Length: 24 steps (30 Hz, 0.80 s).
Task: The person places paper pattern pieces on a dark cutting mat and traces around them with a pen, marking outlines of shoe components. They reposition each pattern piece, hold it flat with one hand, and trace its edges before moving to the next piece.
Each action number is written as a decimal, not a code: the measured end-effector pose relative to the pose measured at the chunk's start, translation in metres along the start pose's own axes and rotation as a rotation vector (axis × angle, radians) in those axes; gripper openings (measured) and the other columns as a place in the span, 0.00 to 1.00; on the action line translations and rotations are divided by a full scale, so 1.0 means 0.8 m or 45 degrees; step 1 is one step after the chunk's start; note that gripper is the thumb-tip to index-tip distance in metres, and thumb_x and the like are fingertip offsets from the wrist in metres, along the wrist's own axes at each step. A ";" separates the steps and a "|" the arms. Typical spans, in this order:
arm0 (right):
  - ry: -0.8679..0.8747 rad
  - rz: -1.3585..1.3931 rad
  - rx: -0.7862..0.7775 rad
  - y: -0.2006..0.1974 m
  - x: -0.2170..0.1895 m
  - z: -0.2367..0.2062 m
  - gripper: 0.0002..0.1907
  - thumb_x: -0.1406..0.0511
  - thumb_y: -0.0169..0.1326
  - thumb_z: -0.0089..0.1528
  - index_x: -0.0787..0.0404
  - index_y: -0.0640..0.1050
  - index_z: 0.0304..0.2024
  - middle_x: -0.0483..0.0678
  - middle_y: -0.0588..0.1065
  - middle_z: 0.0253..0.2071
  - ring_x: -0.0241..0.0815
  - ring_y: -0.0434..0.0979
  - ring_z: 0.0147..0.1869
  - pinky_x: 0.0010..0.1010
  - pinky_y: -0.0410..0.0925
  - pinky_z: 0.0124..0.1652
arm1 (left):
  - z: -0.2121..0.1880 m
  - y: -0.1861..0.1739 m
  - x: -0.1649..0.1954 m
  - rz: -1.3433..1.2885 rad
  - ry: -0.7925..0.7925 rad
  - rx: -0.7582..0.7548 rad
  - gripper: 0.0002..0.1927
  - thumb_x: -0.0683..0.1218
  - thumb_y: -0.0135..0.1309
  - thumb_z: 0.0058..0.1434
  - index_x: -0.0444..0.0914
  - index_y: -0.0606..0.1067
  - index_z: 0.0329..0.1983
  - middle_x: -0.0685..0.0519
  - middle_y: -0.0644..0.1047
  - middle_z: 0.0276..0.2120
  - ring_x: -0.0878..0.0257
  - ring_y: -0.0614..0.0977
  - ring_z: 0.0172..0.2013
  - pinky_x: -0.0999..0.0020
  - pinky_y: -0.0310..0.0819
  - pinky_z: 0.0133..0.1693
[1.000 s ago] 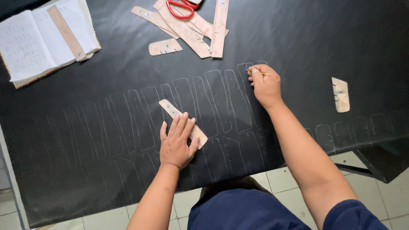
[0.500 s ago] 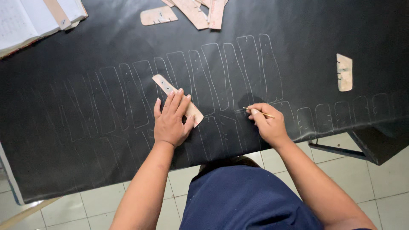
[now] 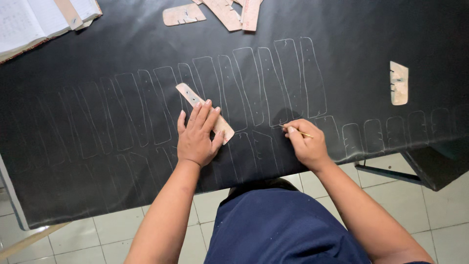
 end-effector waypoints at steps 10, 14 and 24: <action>-0.132 0.392 -0.020 0.046 -0.002 0.119 0.10 0.69 0.48 0.72 0.67 0.77 0.51 0.47 0.79 0.45 0.32 0.78 0.44 0.24 0.73 0.45 | 0.002 -0.002 -0.001 -0.033 -0.001 0.022 0.31 0.59 0.53 0.61 0.51 0.70 0.68 0.55 0.64 0.71 0.58 0.62 0.71 0.45 0.42 0.70; -0.156 0.341 0.009 0.080 -0.012 0.200 0.11 0.68 0.48 0.71 0.66 0.78 0.52 0.46 0.79 0.46 0.32 0.79 0.44 0.24 0.74 0.44 | 0.003 -0.005 -0.001 -0.053 -0.017 0.028 0.30 0.60 0.53 0.61 0.51 0.70 0.67 0.57 0.65 0.71 0.59 0.63 0.71 0.45 0.44 0.70; -0.135 0.062 0.122 0.098 -0.022 0.228 0.11 0.66 0.50 0.70 0.65 0.80 0.49 0.46 0.81 0.43 0.31 0.80 0.39 0.24 0.73 0.36 | 0.003 -0.006 -0.002 -0.048 -0.026 0.039 0.31 0.61 0.53 0.61 0.52 0.69 0.68 0.58 0.65 0.71 0.61 0.63 0.71 0.45 0.44 0.69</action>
Point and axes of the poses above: each hand's wrist, its own z-axis towards the middle knuckle, its own y-axis out of the palm, x = y × z, the point moved 1 cm from there along z, towards the middle knuckle
